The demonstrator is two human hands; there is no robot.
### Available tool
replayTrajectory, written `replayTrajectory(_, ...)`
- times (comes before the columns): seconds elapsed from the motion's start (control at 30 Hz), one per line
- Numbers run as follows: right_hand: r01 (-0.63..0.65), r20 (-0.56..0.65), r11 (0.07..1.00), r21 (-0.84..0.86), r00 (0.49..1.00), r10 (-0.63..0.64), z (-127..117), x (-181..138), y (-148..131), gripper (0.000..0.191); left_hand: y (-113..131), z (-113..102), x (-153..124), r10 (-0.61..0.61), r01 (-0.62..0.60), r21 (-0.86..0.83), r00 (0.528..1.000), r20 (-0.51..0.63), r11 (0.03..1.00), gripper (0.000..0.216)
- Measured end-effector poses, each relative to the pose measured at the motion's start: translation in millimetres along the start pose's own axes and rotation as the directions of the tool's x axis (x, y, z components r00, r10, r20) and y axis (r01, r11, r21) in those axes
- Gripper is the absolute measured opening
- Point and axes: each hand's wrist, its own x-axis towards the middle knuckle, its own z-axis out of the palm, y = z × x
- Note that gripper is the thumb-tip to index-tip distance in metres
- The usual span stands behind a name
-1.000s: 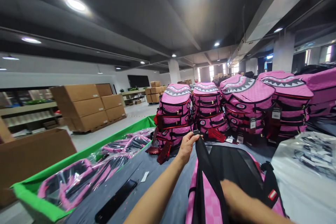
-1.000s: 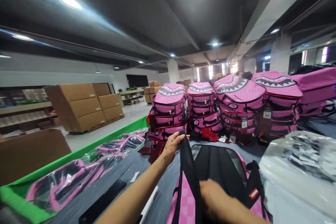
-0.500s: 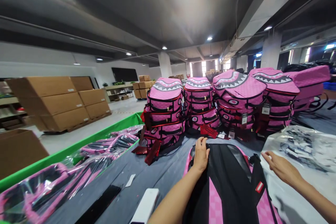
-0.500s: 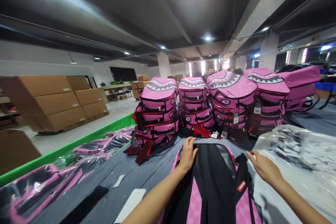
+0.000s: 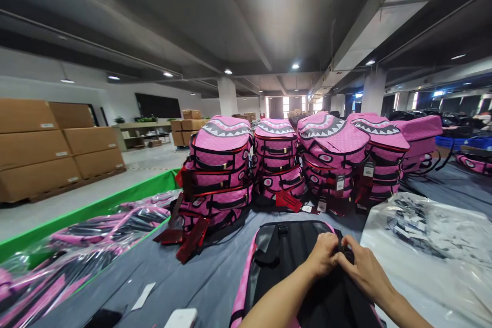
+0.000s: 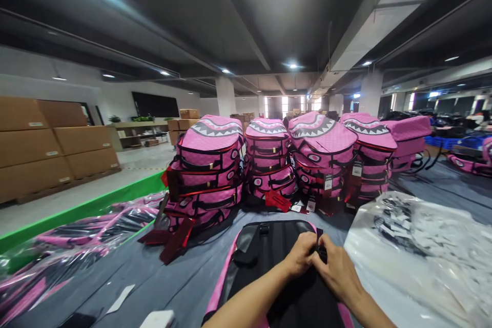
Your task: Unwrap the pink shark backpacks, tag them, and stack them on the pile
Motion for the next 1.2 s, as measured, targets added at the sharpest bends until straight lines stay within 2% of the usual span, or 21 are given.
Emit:
replayTrajectory(0.17,0.123,-0.140,0.992,0.017,0.983,-0.119,9.6,-23.9,-5.7,0.019,-8.9,8.0,-3.5,0.086,-0.089,-0.076,0.995,-0.041,0.993,0.008)
replayTrajectory(0.27,0.202,-0.212,0.977,0.065,0.960,-0.185,6.3,-39.5,-13.7,0.016,-9.5,11.2,-1.7,0.100,-0.106,-0.097,0.993,-0.065,0.990,0.012)
replayTrajectory(0.4,0.253,-0.315,0.961,0.111,0.926,-0.207,-3.0,-57.3,-20.1,0.018,-5.7,12.3,0.5,0.088,-0.093,-0.099,0.995,-0.053,0.991,0.021)
replayTrajectory(0.6,0.272,-0.284,0.958,0.086,0.929,-0.238,-20.8,-67.5,-22.8,0.023,2.2,7.4,3.4,0.013,-0.014,-0.090,1.000,-0.013,0.996,0.031)
replayTrajectory(0.73,0.300,-0.307,0.954,-0.005,0.908,-0.287,-51.3,-68.6,-27.1,0.025,5.5,-1.8,8.3,-0.057,0.060,-0.095,0.998,0.035,0.994,0.022)
replayTrajectory(0.8,0.268,-0.282,0.963,0.017,0.925,-0.253,-71.6,-63.9,-23.6,0.030,14.6,-13.8,8.3,-0.071,0.079,-0.106,0.994,0.082,0.991,0.021)
replayTrajectory(0.83,0.229,-0.250,0.972,0.049,0.945,-0.210,-81.7,-60.6,-20.0,0.033,23.3,-21.9,6.9,-0.067,0.077,-0.114,0.994,0.089,0.990,0.030)
replayTrajectory(0.9,0.131,-0.173,0.985,0.114,0.979,-0.110,-99.9,-53.4,-12.1,0.040,49.3,-39.9,1.8,0.006,-0.003,-0.138,1.000,0.020,0.990,0.073)
replayTrajectory(0.93,0.086,-0.138,0.986,0.145,0.988,-0.066,-107.4,-50.0,-9.6,0.043,65.5,-48.4,-1.1,0.088,-0.094,-0.153,0.995,-0.045,0.984,0.093)
replayTrajectory(0.97,0.053,-0.110,0.984,0.173,0.993,-0.034,-113.7,-46.9,-9.0,0.045,82.4,-55.7,-3.6,0.199,-0.215,-0.166,0.974,-0.109,0.962,0.102)
replayTrajectory(1.03,0.034,-0.085,0.975,0.219,0.996,-0.016,-122.8,-41.7,-14.5,0.048,112.4,-66.2,-5.3,0.391,-0.424,-0.197,0.902,-0.186,0.884,0.090)
replayTrajectory(1.07,0.040,-0.079,0.972,0.233,0.997,-0.023,-125.9,-39.5,-19.6,0.049,123.2,-69.7,-4.1,0.421,-0.458,-0.214,0.885,-0.196,0.863,0.077)
replayTrajectory(1.13,0.075,-0.060,0.968,0.241,0.996,-0.062,-130.4,-35.9,-30.1,0.050,133.1,-76.4,1.5,0.383,-0.417,-0.197,0.904,-0.189,0.887,0.054)
replayTrajectory(1.2,0.120,-0.060,0.968,0.218,0.992,-0.109,-134.1,-32.6,-35.6,0.052,129.1,-86.5,6.9,0.368,-0.376,-0.048,0.921,-0.126,0.925,0.039)
